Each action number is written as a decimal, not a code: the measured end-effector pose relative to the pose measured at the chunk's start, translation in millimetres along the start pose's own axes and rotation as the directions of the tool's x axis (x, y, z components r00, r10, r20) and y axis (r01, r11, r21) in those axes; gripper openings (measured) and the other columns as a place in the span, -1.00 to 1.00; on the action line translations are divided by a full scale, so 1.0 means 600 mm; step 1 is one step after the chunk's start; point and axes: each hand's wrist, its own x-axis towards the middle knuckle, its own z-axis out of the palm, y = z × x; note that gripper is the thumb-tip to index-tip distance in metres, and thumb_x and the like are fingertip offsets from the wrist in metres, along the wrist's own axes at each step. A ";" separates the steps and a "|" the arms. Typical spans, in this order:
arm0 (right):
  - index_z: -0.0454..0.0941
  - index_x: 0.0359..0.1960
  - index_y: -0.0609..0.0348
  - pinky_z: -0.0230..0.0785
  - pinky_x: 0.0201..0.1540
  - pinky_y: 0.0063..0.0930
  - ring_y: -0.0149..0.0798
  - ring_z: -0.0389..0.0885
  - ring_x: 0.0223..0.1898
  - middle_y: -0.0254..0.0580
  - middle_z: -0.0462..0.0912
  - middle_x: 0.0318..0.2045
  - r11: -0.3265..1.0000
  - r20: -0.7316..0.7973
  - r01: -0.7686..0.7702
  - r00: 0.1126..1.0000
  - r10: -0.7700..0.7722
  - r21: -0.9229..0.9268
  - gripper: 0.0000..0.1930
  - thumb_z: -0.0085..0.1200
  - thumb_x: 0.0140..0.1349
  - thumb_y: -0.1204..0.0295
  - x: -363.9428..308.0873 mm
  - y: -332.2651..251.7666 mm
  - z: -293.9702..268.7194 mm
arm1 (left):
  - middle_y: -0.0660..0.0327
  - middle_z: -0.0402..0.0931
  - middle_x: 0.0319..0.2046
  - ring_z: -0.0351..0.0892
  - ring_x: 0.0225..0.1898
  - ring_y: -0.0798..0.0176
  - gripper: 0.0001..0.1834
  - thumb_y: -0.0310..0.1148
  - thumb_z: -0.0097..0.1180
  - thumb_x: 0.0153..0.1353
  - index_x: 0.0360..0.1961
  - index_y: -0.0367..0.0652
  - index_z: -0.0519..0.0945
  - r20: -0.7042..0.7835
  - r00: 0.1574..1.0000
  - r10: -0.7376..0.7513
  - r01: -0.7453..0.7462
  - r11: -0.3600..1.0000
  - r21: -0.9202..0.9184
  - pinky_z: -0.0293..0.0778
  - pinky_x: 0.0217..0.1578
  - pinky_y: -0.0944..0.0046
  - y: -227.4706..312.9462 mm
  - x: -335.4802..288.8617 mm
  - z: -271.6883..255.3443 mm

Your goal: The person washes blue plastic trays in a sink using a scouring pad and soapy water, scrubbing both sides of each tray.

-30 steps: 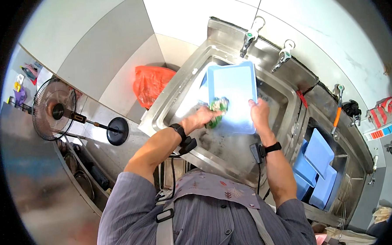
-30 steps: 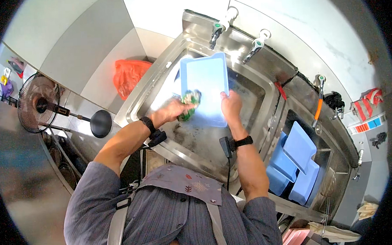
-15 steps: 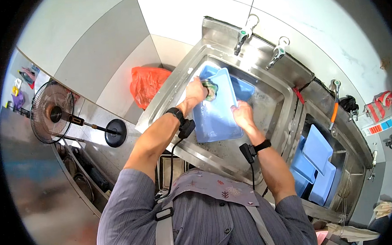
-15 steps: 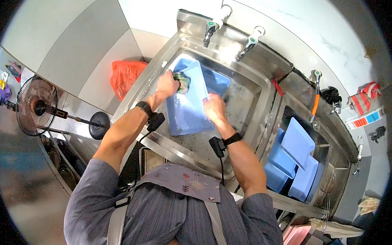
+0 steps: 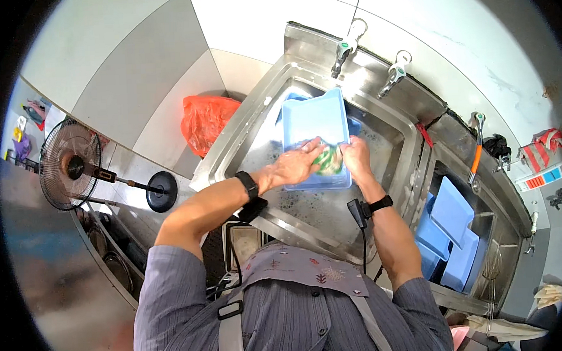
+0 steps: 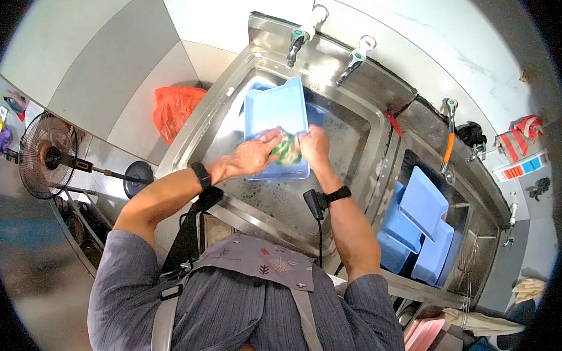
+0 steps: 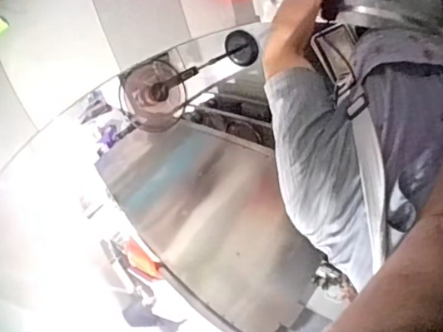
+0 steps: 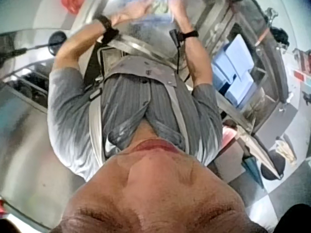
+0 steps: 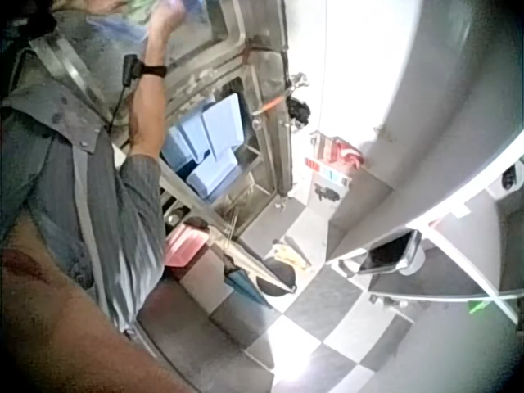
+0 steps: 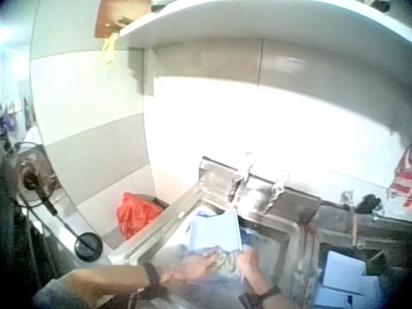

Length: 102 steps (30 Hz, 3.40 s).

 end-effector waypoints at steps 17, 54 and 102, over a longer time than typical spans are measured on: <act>0.64 -0.10 0.34 0.47 -0.19 -0.32 -0.37 0.56 -0.28 -0.26 0.67 -0.28 0.830 0.095 -0.152 0.988 0.120 0.536 -0.48 0.04 0.50 -0.01 -0.022 -0.041 0.035 | -0.29 0.45 0.13 0.45 0.19 -0.38 -0.47 -0.55 -0.02 0.23 0.26 -0.25 0.43 -0.278 0.928 -0.249 0.174 0.947 -0.269 0.42 0.24 -0.19 0.032 0.088 0.046; 0.60 -0.01 0.29 0.53 0.07 0.07 0.22 0.70 0.01 0.20 0.74 -0.10 0.680 0.548 0.305 0.819 0.170 -0.667 -0.62 0.15 0.34 0.21 -0.032 0.052 0.110 | 0.07 0.69 -0.33 0.67 -0.35 0.03 -0.58 -0.20 0.14 0.10 -0.12 -0.28 0.73 0.239 0.772 -0.589 0.585 0.511 -0.630 0.58 -0.17 0.08 -0.137 -0.058 -0.076; 0.64 -0.05 0.40 0.49 -0.13 -0.19 -0.07 0.70 -0.25 0.07 0.74 -0.30 0.974 0.315 -0.033 0.944 0.104 -0.224 -0.23 0.27 0.17 -0.24 0.007 0.008 -0.111 | -0.15 0.73 -0.23 0.74 -0.16 -0.11 -0.27 0.00 0.47 -0.02 -0.02 -0.46 0.67 0.565 0.745 -0.355 0.378 0.922 0.081 0.60 -0.07 0.05 -0.155 -0.017 -0.104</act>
